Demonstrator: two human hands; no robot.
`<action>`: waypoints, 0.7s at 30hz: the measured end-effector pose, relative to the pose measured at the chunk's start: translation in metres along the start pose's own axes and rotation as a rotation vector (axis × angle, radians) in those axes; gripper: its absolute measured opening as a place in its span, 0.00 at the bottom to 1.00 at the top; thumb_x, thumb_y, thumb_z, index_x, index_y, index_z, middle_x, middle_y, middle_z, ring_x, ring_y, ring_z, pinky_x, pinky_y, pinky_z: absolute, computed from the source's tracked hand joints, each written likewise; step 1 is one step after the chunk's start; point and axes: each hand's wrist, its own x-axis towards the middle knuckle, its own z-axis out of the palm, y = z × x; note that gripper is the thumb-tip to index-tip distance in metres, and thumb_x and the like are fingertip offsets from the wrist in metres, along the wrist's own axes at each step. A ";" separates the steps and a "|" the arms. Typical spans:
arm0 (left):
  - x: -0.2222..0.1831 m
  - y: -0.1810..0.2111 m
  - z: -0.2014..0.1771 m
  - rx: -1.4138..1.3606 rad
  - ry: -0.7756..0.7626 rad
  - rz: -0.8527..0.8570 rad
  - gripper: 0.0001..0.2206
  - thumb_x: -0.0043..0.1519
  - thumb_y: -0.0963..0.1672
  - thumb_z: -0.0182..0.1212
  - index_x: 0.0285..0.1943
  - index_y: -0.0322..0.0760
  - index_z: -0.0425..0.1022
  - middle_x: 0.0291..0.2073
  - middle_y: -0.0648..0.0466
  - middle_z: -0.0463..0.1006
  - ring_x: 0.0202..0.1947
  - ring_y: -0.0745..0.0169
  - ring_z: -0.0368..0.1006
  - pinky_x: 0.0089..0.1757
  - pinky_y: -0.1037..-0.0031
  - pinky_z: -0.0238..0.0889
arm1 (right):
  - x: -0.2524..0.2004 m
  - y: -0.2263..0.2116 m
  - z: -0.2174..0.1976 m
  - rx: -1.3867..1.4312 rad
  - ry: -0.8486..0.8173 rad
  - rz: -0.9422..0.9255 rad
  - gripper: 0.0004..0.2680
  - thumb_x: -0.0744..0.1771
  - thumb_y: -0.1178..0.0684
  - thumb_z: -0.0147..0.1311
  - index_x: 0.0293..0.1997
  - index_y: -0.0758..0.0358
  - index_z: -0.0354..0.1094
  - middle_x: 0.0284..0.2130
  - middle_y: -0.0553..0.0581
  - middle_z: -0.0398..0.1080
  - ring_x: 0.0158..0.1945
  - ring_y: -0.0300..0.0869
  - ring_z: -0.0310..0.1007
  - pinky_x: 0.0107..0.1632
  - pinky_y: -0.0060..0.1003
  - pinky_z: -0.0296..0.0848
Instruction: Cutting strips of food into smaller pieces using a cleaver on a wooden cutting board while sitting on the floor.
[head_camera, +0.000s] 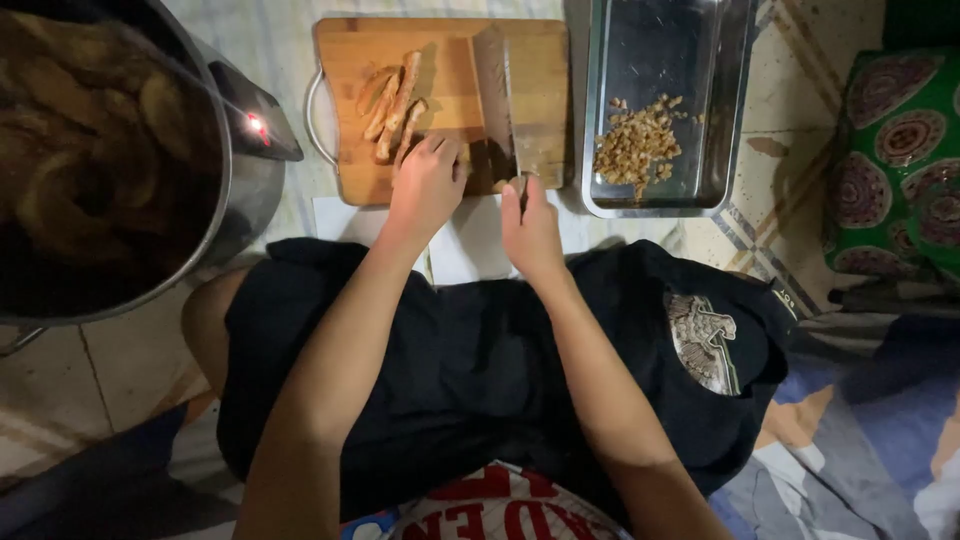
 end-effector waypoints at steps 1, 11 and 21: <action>-0.001 -0.005 0.008 -0.001 -0.004 0.000 0.04 0.59 0.39 0.62 0.39 0.30 0.75 0.33 0.45 0.72 0.36 0.41 0.76 0.38 0.62 0.73 | 0.002 0.004 -0.002 0.001 0.000 0.004 0.12 0.72 0.44 0.42 0.46 0.64 0.62 0.35 0.74 0.74 0.44 0.68 0.75 0.46 0.60 0.74; 0.005 -0.009 0.037 -0.124 0.008 -0.205 0.05 0.59 0.40 0.65 0.41 0.31 0.78 0.31 0.45 0.78 0.34 0.42 0.80 0.35 0.62 0.76 | 0.005 -0.009 -0.001 0.042 0.032 -0.037 0.13 0.72 0.44 0.43 0.47 0.67 0.62 0.37 0.77 0.74 0.45 0.70 0.75 0.47 0.62 0.74; 0.016 0.000 0.034 -0.270 -0.022 -0.568 0.08 0.56 0.42 0.67 0.41 0.35 0.82 0.33 0.46 0.83 0.39 0.51 0.82 0.40 0.67 0.78 | 0.001 -0.004 0.004 0.076 -0.059 -0.019 0.13 0.72 0.44 0.42 0.47 0.67 0.62 0.37 0.74 0.75 0.44 0.67 0.76 0.43 0.57 0.78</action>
